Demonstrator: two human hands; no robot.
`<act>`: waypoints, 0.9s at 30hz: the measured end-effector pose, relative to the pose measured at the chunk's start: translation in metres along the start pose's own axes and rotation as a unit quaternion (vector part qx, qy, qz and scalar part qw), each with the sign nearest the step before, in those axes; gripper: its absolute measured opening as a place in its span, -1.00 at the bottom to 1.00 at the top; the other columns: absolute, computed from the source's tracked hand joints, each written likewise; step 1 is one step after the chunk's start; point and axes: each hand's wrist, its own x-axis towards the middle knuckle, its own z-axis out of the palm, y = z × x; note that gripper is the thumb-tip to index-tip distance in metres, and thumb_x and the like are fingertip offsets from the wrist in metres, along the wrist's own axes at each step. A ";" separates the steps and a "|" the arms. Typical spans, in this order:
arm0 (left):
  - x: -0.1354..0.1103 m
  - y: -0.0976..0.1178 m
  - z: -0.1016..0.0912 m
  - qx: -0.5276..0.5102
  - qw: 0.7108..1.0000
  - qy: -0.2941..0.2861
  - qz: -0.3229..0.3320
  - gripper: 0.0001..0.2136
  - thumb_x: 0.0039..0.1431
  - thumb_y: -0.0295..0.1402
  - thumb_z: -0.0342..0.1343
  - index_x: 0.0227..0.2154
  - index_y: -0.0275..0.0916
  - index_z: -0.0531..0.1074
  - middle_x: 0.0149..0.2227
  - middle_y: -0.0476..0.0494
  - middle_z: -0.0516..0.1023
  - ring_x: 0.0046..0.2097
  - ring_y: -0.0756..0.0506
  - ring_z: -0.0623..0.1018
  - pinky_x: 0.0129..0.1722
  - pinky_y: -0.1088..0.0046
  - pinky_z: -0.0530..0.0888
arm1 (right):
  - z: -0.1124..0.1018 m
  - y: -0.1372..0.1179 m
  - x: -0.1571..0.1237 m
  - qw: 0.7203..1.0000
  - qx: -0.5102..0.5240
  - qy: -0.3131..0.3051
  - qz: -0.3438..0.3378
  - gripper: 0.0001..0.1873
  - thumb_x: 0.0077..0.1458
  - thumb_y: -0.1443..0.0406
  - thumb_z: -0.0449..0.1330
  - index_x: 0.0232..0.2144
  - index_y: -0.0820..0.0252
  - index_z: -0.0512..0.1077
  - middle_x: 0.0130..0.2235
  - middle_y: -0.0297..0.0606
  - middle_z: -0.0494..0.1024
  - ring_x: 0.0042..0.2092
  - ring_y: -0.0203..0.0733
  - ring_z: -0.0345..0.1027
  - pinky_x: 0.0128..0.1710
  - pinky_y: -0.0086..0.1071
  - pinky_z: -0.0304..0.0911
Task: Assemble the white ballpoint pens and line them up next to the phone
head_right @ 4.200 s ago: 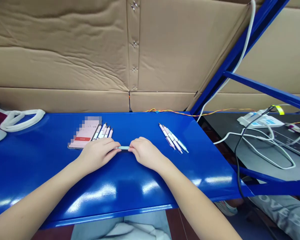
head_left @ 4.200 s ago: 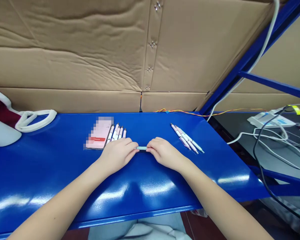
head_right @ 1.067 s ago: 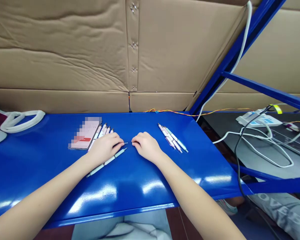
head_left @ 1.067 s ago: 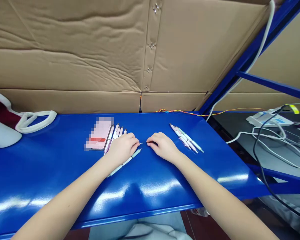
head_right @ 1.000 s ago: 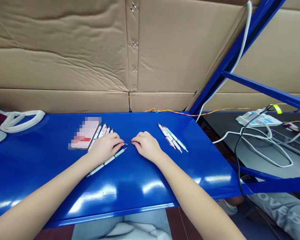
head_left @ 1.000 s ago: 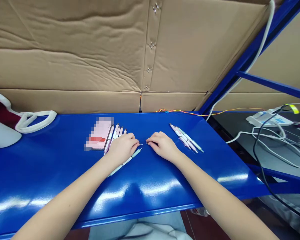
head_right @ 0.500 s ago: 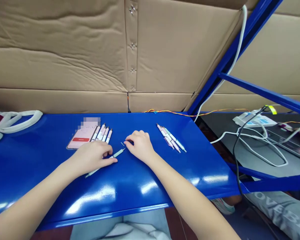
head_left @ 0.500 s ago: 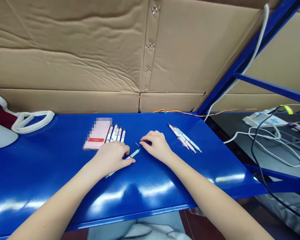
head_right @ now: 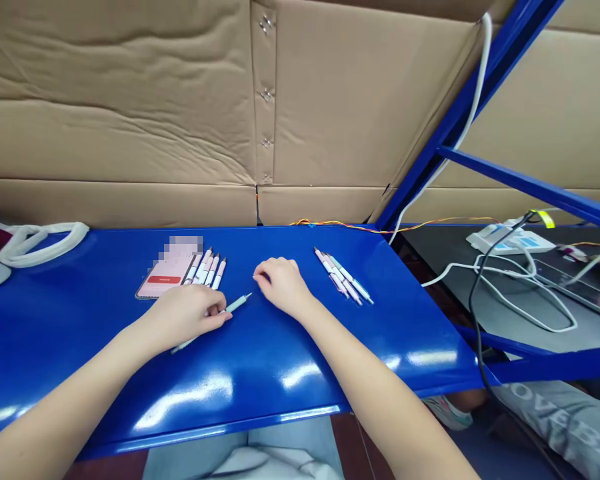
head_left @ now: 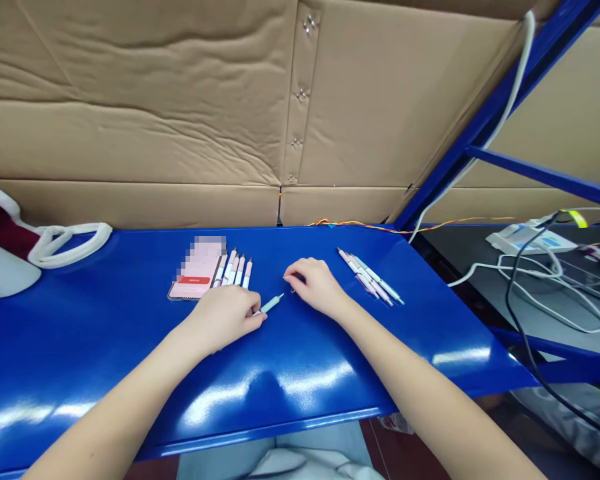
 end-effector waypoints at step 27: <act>0.000 -0.005 0.003 -0.005 0.999 0.018 0.037 -0.74 0.17 -0.16 -0.03 -0.45 -0.15 0.48 -0.48 -0.04 0.52 -0.40 -0.07 0.48 -0.47 0.50 0.23 | -0.004 0.009 -0.017 0.996 0.038 -0.036 -0.072 -0.86 0.16 0.33 0.10 -0.32 0.13 0.48 -0.25 -0.27 0.56 -0.21 -0.19 0.31 -0.14 -0.27 0.10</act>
